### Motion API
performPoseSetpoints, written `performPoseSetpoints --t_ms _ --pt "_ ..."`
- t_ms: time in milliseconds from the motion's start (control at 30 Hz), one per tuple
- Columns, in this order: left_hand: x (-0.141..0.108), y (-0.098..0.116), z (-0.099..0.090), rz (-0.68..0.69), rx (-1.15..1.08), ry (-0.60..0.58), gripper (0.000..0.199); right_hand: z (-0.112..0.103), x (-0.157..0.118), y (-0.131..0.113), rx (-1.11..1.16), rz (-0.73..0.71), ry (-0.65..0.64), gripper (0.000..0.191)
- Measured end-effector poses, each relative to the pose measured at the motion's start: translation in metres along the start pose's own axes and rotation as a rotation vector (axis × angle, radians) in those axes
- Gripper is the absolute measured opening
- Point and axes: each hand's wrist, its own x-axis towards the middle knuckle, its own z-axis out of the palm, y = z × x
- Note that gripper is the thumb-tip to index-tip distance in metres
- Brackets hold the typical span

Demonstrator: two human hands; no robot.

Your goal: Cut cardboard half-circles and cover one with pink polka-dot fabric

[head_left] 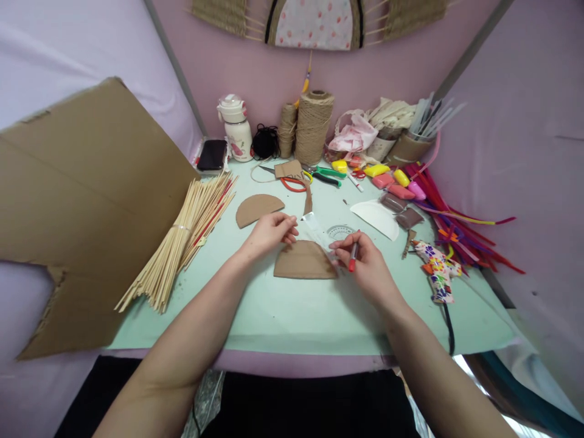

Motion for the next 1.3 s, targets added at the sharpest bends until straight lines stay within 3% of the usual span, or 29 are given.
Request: performPoseSetpoints --t_ms 133,300,467,600,700,867,1000,1133,1200,1300 --pt "-0.010 0.005 0.017 -0.159 -0.224 -0.133 0.022 0.016 -0.003 0.001 0.116 0.025 0.000 0.030" --pt "-0.017 0.009 0.028 -0.201 -0.328 -0.100 0.010 0.021 -0.005 0.006 0.128 0.032 -0.064 0.030" --pt "-0.021 0.016 0.009 -0.234 -0.141 -0.201 0.017 0.007 -0.011 0.009 -0.272 -0.182 -0.017 0.019" --pt "-0.026 0.009 -0.003 -0.250 0.090 -0.237 0.038 -0.003 -0.018 0.008 -0.624 -0.317 -0.172 0.015" --pt "-0.027 -0.002 0.000 -0.251 0.155 -0.237 0.047 -0.002 -0.020 0.014 -0.709 -0.390 -0.281 0.018" --pt "-0.027 -0.014 0.008 -0.229 0.212 -0.186 0.060 0.001 -0.018 0.025 -0.759 -0.434 -0.299 0.017" --pt "-0.028 -0.011 0.010 -0.119 0.468 -0.127 0.068 0.001 -0.017 0.025 -0.772 -0.448 -0.303 0.016" --pt "-0.038 0.003 0.010 -0.020 0.866 -0.047 0.055 0.001 -0.018 0.023 -0.783 -0.431 -0.303 0.014" --pt "-0.045 0.008 0.010 0.049 0.955 -0.033 0.046 0.001 -0.018 0.024 -0.781 -0.436 -0.300 0.013" --pt "-0.056 0.003 0.012 0.261 0.973 -0.072 0.043 0.001 -0.018 0.025 -0.767 -0.456 -0.292 0.011"
